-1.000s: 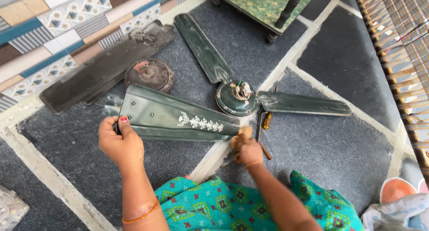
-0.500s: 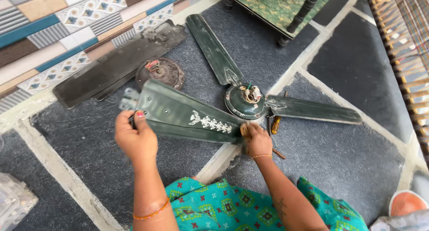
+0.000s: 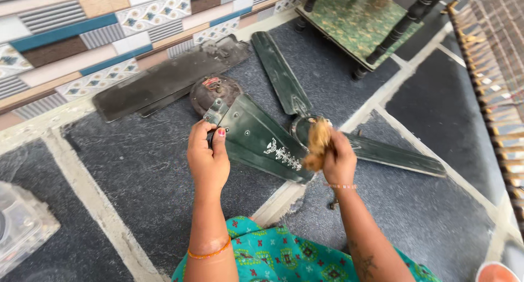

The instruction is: The person attaches fan blades to the motor housing using a screwdriver, then wipes one blade with a cloth. The person handles the fan blades, motor housing, and tools on the floor.

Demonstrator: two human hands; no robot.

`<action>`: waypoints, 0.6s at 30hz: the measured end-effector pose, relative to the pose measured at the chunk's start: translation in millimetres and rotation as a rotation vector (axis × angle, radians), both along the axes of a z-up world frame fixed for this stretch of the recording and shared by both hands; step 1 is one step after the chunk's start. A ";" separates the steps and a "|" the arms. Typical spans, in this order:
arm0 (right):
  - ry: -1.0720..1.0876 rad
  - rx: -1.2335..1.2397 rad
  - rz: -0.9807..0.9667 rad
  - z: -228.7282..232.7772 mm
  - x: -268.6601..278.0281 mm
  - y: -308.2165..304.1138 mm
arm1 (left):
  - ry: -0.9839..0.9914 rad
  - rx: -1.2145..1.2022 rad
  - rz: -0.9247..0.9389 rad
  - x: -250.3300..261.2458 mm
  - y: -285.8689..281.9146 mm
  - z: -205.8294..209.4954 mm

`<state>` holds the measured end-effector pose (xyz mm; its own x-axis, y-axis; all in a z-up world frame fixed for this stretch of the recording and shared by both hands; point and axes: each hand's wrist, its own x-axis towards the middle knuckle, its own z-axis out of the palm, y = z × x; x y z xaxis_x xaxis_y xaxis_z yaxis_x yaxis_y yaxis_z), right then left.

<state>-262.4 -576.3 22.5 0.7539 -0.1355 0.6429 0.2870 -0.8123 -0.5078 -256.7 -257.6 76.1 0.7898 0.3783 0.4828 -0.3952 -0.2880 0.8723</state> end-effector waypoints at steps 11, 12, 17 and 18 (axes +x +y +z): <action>0.310 -0.027 0.635 144.5 13.2 111.2 | -0.110 -0.013 -0.248 -15.7 2.9 10.8; 0.260 -0.061 0.627 134.7 12.2 105.2 | -0.117 -0.014 -0.250 -14.1 2.8 9.0; 0.185 -0.073 0.534 54.3 -11.0 62.3 | -0.094 -0.042 -0.259 -3.3 1.5 1.8; 0.181 -0.085 0.492 35.9 -16.4 51.9 | -0.094 -0.055 -0.267 -1.0 0.9 -0.5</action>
<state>-278.9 -524.3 58.4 0.8151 0.3093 0.4900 0.5586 -0.6438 -0.5230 -257.8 -256.7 75.5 0.8178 0.1905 0.5431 -0.5305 -0.1164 0.8396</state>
